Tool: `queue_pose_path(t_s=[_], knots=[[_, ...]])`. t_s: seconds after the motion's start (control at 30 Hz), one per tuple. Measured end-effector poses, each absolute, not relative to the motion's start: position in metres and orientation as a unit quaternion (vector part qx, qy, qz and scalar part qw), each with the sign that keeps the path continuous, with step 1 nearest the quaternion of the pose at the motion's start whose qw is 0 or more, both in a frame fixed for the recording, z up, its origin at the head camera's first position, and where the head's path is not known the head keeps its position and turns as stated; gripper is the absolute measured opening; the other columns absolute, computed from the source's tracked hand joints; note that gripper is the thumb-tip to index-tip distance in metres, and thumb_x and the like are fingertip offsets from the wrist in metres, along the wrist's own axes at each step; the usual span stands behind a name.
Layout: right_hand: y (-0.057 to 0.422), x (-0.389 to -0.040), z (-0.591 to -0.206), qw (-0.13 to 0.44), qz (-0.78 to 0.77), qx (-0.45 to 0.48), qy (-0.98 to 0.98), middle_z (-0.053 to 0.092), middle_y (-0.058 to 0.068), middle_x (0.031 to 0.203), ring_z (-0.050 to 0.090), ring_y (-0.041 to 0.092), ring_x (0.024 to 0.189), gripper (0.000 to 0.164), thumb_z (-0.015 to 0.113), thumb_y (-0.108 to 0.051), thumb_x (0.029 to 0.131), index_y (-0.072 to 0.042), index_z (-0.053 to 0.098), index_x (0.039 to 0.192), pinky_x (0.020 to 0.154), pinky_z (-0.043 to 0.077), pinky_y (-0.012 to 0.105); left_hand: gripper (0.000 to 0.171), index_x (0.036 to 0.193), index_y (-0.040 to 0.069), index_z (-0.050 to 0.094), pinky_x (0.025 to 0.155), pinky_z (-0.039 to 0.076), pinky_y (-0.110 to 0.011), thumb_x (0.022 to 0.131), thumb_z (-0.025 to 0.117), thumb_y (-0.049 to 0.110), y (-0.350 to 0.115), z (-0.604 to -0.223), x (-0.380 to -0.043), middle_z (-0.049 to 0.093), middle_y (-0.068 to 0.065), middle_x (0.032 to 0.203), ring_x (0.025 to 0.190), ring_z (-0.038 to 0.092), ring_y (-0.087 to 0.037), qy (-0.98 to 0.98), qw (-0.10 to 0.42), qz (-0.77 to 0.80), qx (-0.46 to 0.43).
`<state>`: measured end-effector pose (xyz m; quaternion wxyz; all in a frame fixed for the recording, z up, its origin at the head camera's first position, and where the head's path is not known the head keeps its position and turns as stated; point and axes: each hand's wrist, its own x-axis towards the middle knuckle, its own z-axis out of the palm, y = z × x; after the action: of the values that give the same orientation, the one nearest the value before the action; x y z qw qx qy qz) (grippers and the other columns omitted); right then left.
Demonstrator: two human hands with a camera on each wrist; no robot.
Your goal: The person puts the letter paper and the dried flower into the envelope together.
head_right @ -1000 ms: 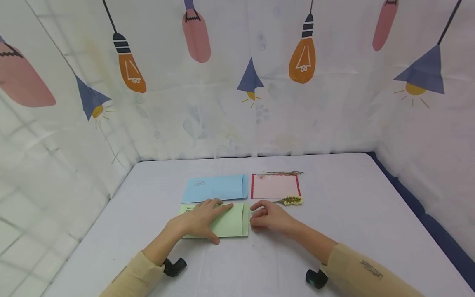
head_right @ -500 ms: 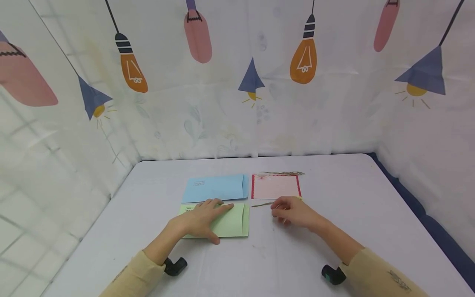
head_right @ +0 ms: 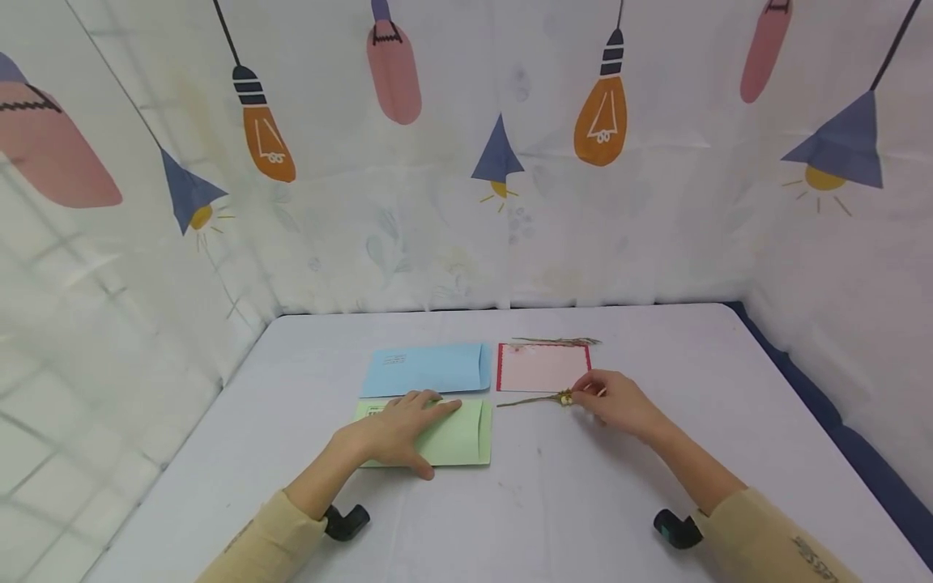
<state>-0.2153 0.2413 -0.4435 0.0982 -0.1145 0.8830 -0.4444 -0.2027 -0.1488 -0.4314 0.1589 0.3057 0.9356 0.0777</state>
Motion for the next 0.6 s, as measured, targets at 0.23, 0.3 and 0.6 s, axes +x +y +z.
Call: queue_pose_path(t_s=[0.23, 0.3, 0.6], knots=[[0.248, -0.2192, -0.4466, 0.038, -0.37, -0.11, 0.922, 0.057, 0.009, 0.097, 0.054, 0.021, 0.079, 0.027, 0.069, -0.022, 0.099, -0.001, 0.065, 0.115, 0.063, 0.047, 0.036, 0.106, 0.163, 0.028, 0.032, 0.113, 0.031, -0.058, 0.077, 0.09, 0.049, -0.1486, -0.4313, -0.2022, 0.035, -0.008, 0.159, 0.144, 0.035, -0.033, 0.936, 0.156, 0.075, 0.305], [0.2486, -0.2211, -0.4469, 0.038, -0.367, -0.112, 0.923, 0.057, 0.012, 0.099, 0.054, 0.021, 0.079, 0.029, 0.069, -0.023, 0.1, 0.0, 0.065, 0.116, 0.063, 0.047, 0.036, 0.106, 0.163, 0.029, 0.031, 0.113, 0.032, -0.058, 0.077, 0.089, 0.049, -0.1487, -0.4319, -0.2027, 0.035, -0.008, 0.159, 0.144, 0.035, -0.032, 0.937, 0.156, 0.071, 0.306], [0.2488, -0.2251, -0.4511, 0.073, -0.345, -0.118, 0.928, 0.062, 0.013, 0.103, 0.057, 0.026, 0.089, 0.034, 0.072, -0.021, 0.096, 0.004, 0.065, 0.118, 0.066, 0.049, 0.035, 0.106, 0.163, 0.029, 0.031, 0.113, 0.032, -0.058, 0.077, 0.089, 0.051, -0.1497, -0.4335, -0.2039, 0.035, -0.007, 0.158, 0.143, 0.035, -0.031, 0.937, 0.156, 0.064, 0.306]])
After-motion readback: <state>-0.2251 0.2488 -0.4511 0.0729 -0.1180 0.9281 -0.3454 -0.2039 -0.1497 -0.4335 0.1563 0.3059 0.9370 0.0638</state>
